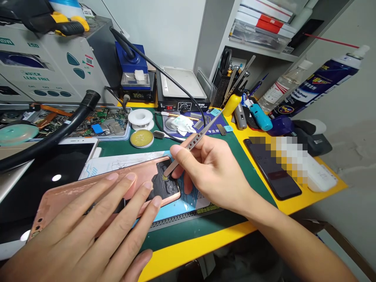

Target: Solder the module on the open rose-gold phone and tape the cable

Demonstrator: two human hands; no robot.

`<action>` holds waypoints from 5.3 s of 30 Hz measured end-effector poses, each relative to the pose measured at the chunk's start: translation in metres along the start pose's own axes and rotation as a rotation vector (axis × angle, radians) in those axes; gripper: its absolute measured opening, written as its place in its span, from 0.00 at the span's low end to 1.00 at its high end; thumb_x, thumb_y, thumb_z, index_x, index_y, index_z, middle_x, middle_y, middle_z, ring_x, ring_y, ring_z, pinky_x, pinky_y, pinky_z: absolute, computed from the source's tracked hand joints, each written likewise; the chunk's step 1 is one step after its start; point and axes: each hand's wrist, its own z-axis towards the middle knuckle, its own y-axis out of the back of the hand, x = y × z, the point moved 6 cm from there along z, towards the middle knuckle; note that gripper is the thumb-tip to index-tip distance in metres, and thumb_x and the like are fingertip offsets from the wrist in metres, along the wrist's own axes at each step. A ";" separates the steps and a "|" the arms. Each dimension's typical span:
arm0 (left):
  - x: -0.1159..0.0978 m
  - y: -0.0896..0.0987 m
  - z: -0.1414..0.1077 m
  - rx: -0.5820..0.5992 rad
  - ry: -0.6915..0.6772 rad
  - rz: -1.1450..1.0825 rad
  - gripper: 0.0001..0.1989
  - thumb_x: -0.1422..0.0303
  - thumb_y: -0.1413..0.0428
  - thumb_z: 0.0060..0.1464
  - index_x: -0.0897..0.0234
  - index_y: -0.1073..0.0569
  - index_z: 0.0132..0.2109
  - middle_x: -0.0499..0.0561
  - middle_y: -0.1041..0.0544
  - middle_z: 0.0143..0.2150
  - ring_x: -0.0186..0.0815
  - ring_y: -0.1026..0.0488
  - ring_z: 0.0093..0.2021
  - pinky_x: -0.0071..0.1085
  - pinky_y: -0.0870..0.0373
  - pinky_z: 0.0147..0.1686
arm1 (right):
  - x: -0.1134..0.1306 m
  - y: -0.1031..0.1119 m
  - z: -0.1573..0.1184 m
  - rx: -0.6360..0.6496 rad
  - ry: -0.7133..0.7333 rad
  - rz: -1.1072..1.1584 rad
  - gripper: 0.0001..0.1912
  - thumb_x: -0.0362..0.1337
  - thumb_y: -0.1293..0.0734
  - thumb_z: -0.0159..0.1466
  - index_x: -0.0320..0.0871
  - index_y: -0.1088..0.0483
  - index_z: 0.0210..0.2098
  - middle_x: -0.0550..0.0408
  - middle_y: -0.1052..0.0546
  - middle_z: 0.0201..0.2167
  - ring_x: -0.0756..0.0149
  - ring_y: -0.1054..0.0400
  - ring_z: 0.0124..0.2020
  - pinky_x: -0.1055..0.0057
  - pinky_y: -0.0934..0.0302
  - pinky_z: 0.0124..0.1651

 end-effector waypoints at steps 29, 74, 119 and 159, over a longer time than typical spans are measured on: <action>-0.004 0.003 0.007 0.023 0.025 0.010 0.33 0.58 0.38 0.62 0.76 0.31 0.67 0.70 0.22 0.64 0.67 0.29 0.66 0.58 0.50 0.78 | 0.000 0.000 0.001 -0.002 -0.049 0.096 0.18 0.41 0.18 0.64 0.42 0.24 0.24 0.59 0.23 0.13 0.76 0.39 0.08 0.81 0.49 0.11; 0.001 0.001 0.011 -0.020 -0.002 0.012 0.29 0.60 0.38 0.63 0.75 0.30 0.64 0.68 0.19 0.59 0.67 0.29 0.63 0.57 0.47 0.74 | 0.006 -0.001 -0.002 -0.039 0.043 0.014 0.16 0.30 0.23 0.68 0.40 0.24 0.24 0.60 0.22 0.13 0.81 0.37 0.09 0.91 0.45 0.14; -0.003 0.003 0.004 0.039 0.044 0.016 0.31 0.61 0.38 0.64 0.73 0.30 0.69 0.67 0.19 0.65 0.65 0.27 0.68 0.56 0.46 0.76 | 0.001 0.001 -0.001 0.100 -0.062 0.039 0.20 0.44 0.18 0.65 0.40 0.23 0.24 0.57 0.23 0.14 0.76 0.36 0.10 0.86 0.44 0.13; -0.004 -0.002 0.004 0.053 -0.003 0.023 0.39 0.56 0.37 0.63 0.78 0.35 0.71 0.71 0.24 0.67 0.68 0.31 0.69 0.57 0.54 0.80 | 0.007 -0.001 -0.002 0.027 0.011 0.052 0.19 0.35 0.18 0.63 0.41 0.23 0.20 0.61 0.23 0.13 0.78 0.35 0.10 0.87 0.43 0.13</action>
